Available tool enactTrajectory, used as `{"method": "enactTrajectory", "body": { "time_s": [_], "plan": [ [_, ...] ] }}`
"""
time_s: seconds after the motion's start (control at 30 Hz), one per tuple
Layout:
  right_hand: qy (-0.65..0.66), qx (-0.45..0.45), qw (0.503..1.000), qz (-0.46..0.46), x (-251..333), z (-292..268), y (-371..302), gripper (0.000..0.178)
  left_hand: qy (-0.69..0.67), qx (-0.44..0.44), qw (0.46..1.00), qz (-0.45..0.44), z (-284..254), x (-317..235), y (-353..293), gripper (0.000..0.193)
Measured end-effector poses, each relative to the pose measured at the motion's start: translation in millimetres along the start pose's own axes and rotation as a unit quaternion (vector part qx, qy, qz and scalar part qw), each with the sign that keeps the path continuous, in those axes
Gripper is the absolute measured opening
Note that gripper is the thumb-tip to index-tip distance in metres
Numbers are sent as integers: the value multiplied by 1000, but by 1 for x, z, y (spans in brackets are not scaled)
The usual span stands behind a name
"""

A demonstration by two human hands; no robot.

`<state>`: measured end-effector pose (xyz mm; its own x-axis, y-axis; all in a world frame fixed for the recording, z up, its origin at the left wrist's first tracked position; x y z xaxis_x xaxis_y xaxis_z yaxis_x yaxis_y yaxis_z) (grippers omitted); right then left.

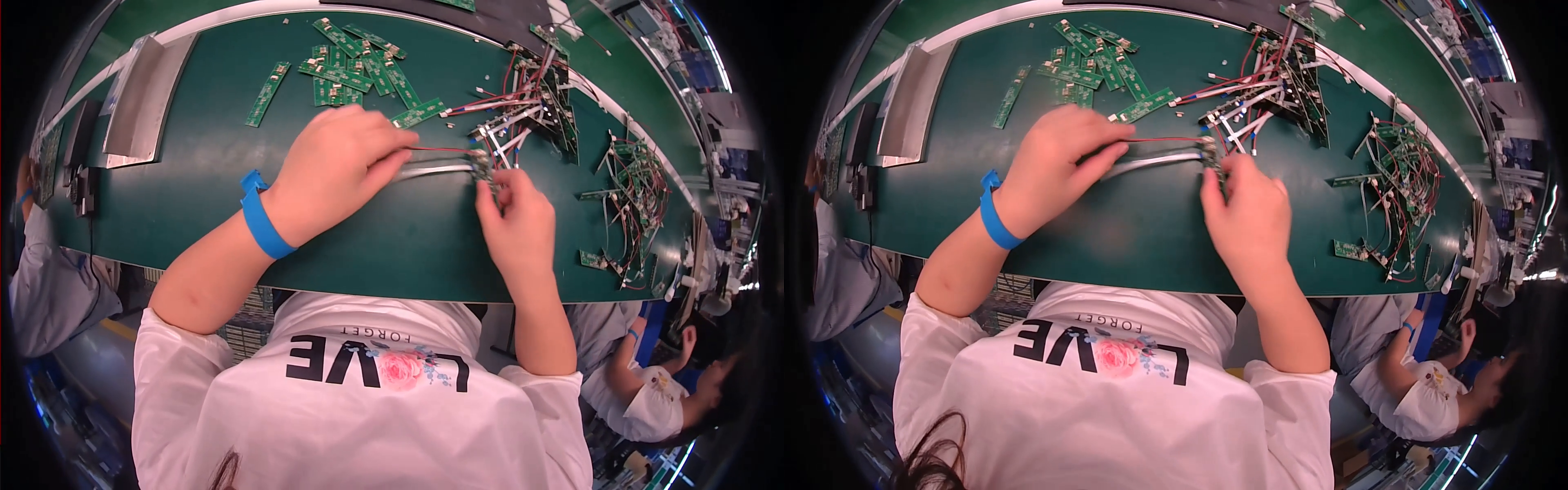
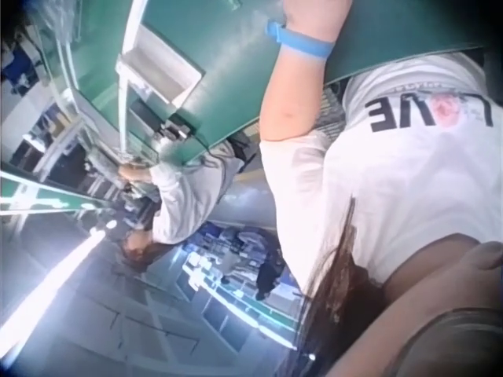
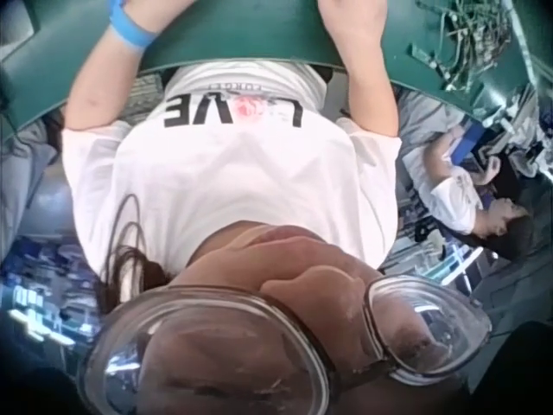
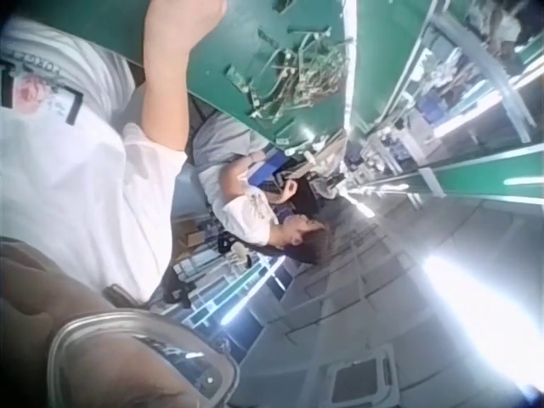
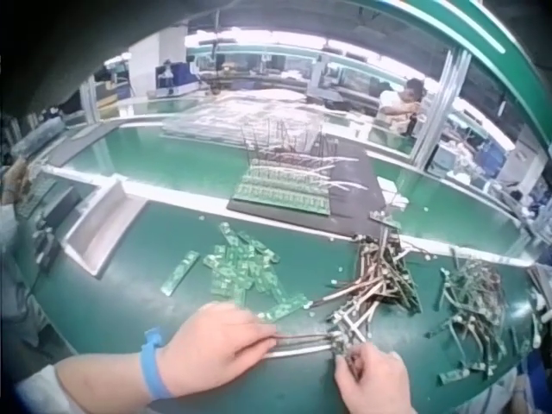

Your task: The person assembles wire harnesses and connectors onto printed circuit boards by hand, attaching the electronic components at an industrial assembly line.

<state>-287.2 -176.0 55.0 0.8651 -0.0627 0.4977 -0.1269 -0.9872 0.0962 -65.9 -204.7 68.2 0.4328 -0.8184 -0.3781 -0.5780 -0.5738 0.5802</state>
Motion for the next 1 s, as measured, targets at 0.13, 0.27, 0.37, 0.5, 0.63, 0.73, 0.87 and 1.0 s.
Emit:
{"method": "enactTrajectory", "body": {
  "time_s": [0.13,0.27,0.37,0.5,0.63,0.73,0.87,1.0],
  "plan": [
    [-76,26,994,78,-11,-15,3,21,70,-38,996,-40,-2,18,-4,28],
    [-108,-24,994,25,2,-29,7,33,86,37,992,-85,10,28,-7,30],
    [-51,-95,993,-50,27,-31,11,36,80,33,992,-95,8,25,-4,28],
    [167,47,984,-31,50,-8,21,40,-120,-47,977,-169,0,19,-3,20],
    [265,118,957,-30,48,5,33,24,-232,-63,960,-141,-1,4,0,19],
    [317,324,889,59,41,12,32,23,-167,-52,983,-59,0,5,1,22],
    [218,260,941,6,37,10,28,13,-36,-46,995,82,2,6,1,23],
    [167,162,972,13,22,14,35,12,13,-37,995,96,-9,7,6,20]
  ]
}}
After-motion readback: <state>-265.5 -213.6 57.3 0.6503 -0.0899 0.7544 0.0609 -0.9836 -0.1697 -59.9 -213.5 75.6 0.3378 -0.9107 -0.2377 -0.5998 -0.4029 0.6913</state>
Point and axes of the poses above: each hand's wrist, its own y-axis towards the middle knuckle, its own z-axis out of the palm, x = y × z, the point moved 3 cm from there along y, towards the middle knuckle, and after that the axes turned 14 degrees about z, right-handed, at the moved point
